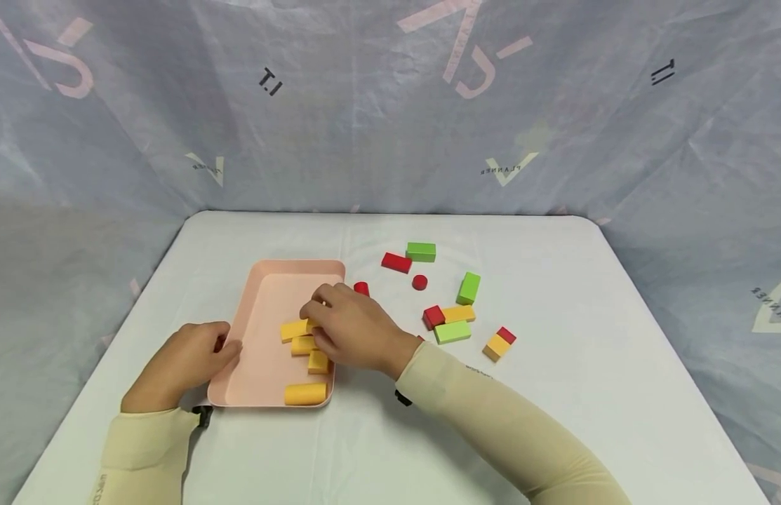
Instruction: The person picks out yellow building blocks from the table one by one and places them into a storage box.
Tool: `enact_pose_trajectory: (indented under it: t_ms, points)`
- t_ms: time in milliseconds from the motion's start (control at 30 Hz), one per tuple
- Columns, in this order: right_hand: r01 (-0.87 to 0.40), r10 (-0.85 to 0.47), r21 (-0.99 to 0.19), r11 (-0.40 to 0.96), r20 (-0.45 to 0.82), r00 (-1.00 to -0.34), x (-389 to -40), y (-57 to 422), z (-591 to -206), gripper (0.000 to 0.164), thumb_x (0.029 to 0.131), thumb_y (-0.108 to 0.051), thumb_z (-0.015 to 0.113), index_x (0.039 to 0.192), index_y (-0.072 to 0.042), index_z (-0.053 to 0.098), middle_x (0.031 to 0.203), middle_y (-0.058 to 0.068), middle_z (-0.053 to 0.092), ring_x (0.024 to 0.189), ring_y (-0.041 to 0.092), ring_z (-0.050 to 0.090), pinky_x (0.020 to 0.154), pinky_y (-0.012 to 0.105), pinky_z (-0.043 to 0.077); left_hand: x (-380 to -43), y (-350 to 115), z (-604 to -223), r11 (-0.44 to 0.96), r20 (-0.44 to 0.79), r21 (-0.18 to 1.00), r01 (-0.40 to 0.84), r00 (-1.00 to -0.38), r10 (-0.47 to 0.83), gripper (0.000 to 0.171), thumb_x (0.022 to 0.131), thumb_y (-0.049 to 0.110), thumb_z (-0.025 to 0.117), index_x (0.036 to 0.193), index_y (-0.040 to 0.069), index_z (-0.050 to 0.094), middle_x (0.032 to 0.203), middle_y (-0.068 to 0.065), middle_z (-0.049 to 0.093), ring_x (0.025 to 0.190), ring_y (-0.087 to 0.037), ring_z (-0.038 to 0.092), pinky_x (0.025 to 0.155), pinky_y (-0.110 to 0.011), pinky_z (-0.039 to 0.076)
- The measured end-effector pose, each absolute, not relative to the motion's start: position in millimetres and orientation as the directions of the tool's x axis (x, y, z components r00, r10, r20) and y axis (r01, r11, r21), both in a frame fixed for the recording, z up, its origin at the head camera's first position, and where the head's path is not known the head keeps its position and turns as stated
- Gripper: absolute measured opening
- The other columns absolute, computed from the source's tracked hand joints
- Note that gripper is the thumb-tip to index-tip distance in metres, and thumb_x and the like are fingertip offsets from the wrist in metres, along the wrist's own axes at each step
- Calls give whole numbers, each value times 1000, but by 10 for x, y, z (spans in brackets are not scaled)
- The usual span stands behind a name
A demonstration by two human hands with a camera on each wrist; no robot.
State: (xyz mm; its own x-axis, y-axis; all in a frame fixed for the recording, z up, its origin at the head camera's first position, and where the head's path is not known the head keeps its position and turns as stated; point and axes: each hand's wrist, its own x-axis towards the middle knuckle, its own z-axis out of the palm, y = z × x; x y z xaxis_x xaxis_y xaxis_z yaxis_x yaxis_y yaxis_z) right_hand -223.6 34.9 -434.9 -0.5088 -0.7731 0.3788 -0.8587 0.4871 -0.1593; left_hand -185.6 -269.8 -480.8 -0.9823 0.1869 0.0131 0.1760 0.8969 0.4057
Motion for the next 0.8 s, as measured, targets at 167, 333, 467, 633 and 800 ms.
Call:
enact_pose_trajectory:
  t_ms: [167, 333, 467, 633, 800]
  points:
    - [-861, -782, -168, 481, 362, -508, -2221, 320, -4321, 27, 84, -22, 59, 111, -21, 60, 103, -7, 49, 91, 5, 40, 72, 22, 45, -1854, -2694, -4801, 895, 18, 409, 179, -982, 189, 27, 87, 18, 57, 62, 17, 47, 51, 2, 41, 46, -13, 40, 43, -32, 34]
    - [-865, -783, -158, 475, 372, -498, -2223, 301, -4284, 27, 84, -22, 59, 111, -21, 59, 104, -7, 49, 92, 4, 39, 70, 21, 45, -1852, -2693, -4794, 895, 29, 405, 187, -981, 192, 27, 86, 17, 58, 61, 17, 47, 51, 2, 40, 46, -13, 40, 43, -31, 33]
    - [-873, -790, -152, 464, 375, -485, -2229, 286, -4283, 26, 84, -21, 60, 110, -20, 59, 103, -8, 49, 94, 4, 40, 71, 21, 44, -1848, -2686, -4785, 892, 12, 419, 170, -983, 182, 27, 87, 17, 57, 62, 17, 47, 52, 2, 41, 46, -14, 40, 43, -32, 34]
    - [-874, -788, -161, 458, 382, -483, -2222, 270, -4288, 27, 84, -21, 61, 111, -20, 59, 104, -8, 49, 96, 4, 40, 71, 21, 44, -1852, -2700, -4794, 888, 1, 430, 166, -983, 183, 28, 88, 18, 58, 62, 16, 47, 52, 2, 40, 45, -14, 39, 43, -31, 33]
    - [-878, -793, -155, 452, 380, -476, -2210, 237, -4309, 28, 83, -20, 62, 111, -20, 60, 105, -7, 50, 95, 5, 41, 72, 21, 45, -1858, -2703, -4810, 887, -4, 431, 164, -983, 183, 28, 88, 19, 59, 62, 16, 47, 52, 2, 40, 45, -14, 39, 43, -31, 33]
